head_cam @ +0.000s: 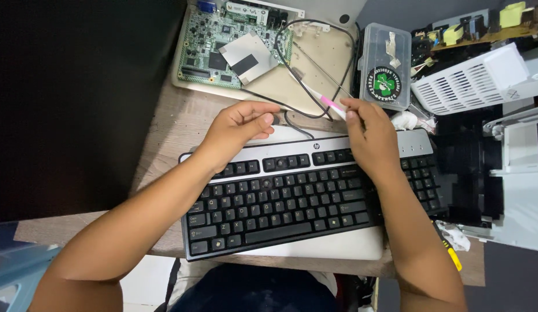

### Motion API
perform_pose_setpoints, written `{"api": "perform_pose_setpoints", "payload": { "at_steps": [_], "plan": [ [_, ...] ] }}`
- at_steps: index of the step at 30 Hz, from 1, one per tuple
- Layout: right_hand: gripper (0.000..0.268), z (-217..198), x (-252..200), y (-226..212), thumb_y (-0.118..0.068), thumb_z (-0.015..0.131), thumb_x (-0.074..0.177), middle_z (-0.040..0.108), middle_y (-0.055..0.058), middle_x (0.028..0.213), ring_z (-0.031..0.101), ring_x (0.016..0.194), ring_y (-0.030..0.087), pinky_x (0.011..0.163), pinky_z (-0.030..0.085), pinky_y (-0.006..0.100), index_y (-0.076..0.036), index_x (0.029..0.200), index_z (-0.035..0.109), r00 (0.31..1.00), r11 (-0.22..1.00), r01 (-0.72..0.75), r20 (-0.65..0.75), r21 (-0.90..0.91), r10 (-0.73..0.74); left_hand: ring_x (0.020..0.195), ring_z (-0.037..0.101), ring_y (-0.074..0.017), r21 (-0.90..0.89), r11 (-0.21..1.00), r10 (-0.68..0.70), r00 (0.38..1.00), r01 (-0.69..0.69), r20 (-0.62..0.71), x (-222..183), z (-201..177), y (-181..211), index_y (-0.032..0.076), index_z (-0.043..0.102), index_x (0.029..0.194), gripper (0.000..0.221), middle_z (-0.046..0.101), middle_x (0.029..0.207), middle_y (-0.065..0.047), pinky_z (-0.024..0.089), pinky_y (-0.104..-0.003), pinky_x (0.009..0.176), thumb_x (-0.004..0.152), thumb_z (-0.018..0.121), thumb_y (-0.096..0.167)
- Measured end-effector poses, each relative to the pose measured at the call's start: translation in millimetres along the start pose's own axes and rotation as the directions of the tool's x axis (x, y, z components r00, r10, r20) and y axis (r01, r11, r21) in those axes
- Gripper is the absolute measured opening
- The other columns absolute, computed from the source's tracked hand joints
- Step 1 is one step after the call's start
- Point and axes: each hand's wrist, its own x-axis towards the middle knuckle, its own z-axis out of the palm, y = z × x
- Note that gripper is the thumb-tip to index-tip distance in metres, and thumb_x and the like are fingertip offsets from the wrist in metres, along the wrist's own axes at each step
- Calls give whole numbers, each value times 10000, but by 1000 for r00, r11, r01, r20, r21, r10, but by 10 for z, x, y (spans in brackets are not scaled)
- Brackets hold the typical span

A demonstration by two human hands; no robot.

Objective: Cleaning a computer keyboard with a toothbrush and using a screwdriver to adjust components

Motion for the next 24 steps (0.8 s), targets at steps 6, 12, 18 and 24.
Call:
{"api": "perform_pose_setpoints", "payload": {
  "at_steps": [6, 12, 18, 24],
  "plan": [
    [267, 26, -35, -37, -169, 652, 1013, 690, 122, 1018, 686, 988, 376, 906, 516, 483, -178, 1271, 720, 1000, 999, -21, -8, -43, 21, 935, 720, -151, 17, 1000, 2, 1000, -2, 18, -19, 3, 37, 39, 702, 1264, 357, 742, 1120, -119, 630, -307, 884, 960, 723, 225],
    [295, 84, -22, 86, -155, 705, 972, 700, 86, 995, 694, 970, 358, 894, 517, 481, -226, 1258, 733, 999, 997, -1, -42, -72, -2, 931, 722, -162, 22, 1000, 6, 1000, -7, 17, -17, -3, 12, 27, 698, 1267, 359, 742, 1111, -133, 629, -313, 880, 960, 725, 212],
    [318, -21, -78, -80, -274, 663, 881, 671, 8, 909, 667, 965, 268, 940, 422, 426, -287, 1191, 732, 993, 896, -71, -120, -439, 19, 951, 715, -159, 16, 1000, 8, 1000, -8, 30, -10, -6, -6, 18, 688, 1276, 368, 739, 1122, -129, 622, -305, 882, 958, 726, 199],
    [323, 79, -93, 87, -396, 698, 922, 650, -37, 964, 647, 1041, 233, 993, 351, 424, -297, 1228, 728, 977, 879, -13, -194, -477, -91, 1030, 689, -143, 72, 996, 56, 996, -61, 69, -46, 31, 48, 19, 672, 1311, 461, 737, 1193, -132, 601, -318, 925, 870, 798, 64]
  ]
}}
